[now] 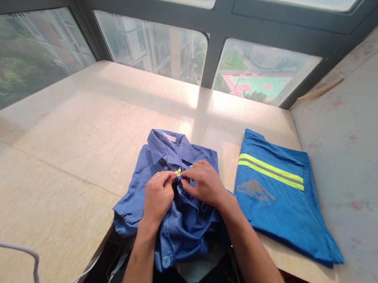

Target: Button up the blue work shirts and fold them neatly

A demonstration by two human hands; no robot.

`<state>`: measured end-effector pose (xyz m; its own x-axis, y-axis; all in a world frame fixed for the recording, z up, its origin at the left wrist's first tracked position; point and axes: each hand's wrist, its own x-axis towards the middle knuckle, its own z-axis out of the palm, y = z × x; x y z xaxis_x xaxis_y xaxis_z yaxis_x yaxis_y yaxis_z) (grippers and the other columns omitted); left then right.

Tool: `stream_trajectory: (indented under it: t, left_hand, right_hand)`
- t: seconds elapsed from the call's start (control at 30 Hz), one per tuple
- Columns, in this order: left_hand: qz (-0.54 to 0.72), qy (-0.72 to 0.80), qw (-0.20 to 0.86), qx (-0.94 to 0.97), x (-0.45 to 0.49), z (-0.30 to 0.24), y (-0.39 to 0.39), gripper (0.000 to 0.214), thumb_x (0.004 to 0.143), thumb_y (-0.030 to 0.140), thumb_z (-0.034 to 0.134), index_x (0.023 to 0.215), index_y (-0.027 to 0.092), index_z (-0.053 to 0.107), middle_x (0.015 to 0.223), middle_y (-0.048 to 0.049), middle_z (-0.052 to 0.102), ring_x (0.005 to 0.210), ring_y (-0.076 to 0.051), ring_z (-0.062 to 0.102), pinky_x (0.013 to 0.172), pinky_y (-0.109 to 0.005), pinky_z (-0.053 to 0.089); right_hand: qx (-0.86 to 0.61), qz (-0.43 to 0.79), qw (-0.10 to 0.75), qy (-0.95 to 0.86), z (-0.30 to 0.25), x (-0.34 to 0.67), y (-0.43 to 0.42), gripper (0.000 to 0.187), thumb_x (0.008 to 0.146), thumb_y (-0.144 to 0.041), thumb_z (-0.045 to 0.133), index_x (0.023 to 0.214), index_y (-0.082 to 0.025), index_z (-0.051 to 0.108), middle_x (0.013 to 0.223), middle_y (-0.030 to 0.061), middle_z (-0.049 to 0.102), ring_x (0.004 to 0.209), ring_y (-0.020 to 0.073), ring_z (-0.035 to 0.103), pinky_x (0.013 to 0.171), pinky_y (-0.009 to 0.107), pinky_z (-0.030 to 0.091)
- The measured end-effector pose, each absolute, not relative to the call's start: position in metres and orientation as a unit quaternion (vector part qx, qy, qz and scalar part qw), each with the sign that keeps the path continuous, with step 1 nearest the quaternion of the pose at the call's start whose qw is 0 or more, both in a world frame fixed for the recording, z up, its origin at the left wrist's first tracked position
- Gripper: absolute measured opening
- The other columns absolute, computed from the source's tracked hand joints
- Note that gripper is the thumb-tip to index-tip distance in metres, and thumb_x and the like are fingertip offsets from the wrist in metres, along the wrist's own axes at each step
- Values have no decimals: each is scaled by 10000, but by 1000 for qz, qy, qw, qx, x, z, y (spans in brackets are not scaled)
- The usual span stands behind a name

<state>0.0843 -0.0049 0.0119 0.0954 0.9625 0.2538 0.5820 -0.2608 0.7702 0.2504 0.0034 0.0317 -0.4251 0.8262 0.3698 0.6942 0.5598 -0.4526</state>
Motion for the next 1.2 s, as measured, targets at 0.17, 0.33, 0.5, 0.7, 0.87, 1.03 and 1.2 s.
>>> stream_trajectory:
  t: [0.17,0.33,0.5,0.7,0.87,1.03,1.2]
  left_hand:
    - [355,550,240,717,85,11,-4,242,882,61,455,812,198,641,838,-51,699,848,-215,606,784,-330,470]
    - [342,546,254,722,87,10,-3,248,878,58,441,818,203,633,845,-46,695,845,-210,597,788,-328,462]
    - [341,531,265,729,90,12,-4,263,863,45,427,824,205,632,854,-39,700,842,-207,588,799,-334,447]
    - [386,514,303,704,91,11,-4,241,864,83,431,809,199,635,835,-35,690,825,-191,592,793,-318,444]
    - [484,540,365,585,88,8,0,227,871,145,417,792,190,625,757,-6,653,697,-146,573,662,-254,439]
    - [517,569,387,509,82,10,3,210,879,257,468,746,182,612,670,7,597,623,-131,519,596,-235,417]
    - [563,591,402,414,69,-1,9,187,864,302,497,817,173,625,712,1,603,664,-133,542,645,-235,445]
  right_hand:
    - [-399,102,229,-882,36,260,9,129,922,-224,566,925,-189,690,781,50,695,762,190,579,818,339,406]
    - [-352,107,165,-915,44,267,15,178,970,-219,493,956,-185,667,795,61,675,833,202,577,847,344,401]
    - [-328,120,158,-924,45,276,21,225,984,-178,438,995,-191,662,777,57,651,817,198,552,824,344,403]
    - [-322,178,240,-898,37,279,21,207,981,-190,446,1005,-206,651,808,58,662,813,201,556,796,356,419]
    - [-374,239,271,-854,31,274,15,194,975,-202,426,996,-203,619,849,64,633,821,203,540,772,346,440]
    - [-429,275,307,-804,27,277,10,152,922,-212,453,960,-200,600,897,58,623,850,206,562,802,354,459]
    - [-491,319,420,-693,30,299,4,120,861,-292,515,856,-213,605,823,22,608,814,199,578,757,329,469]
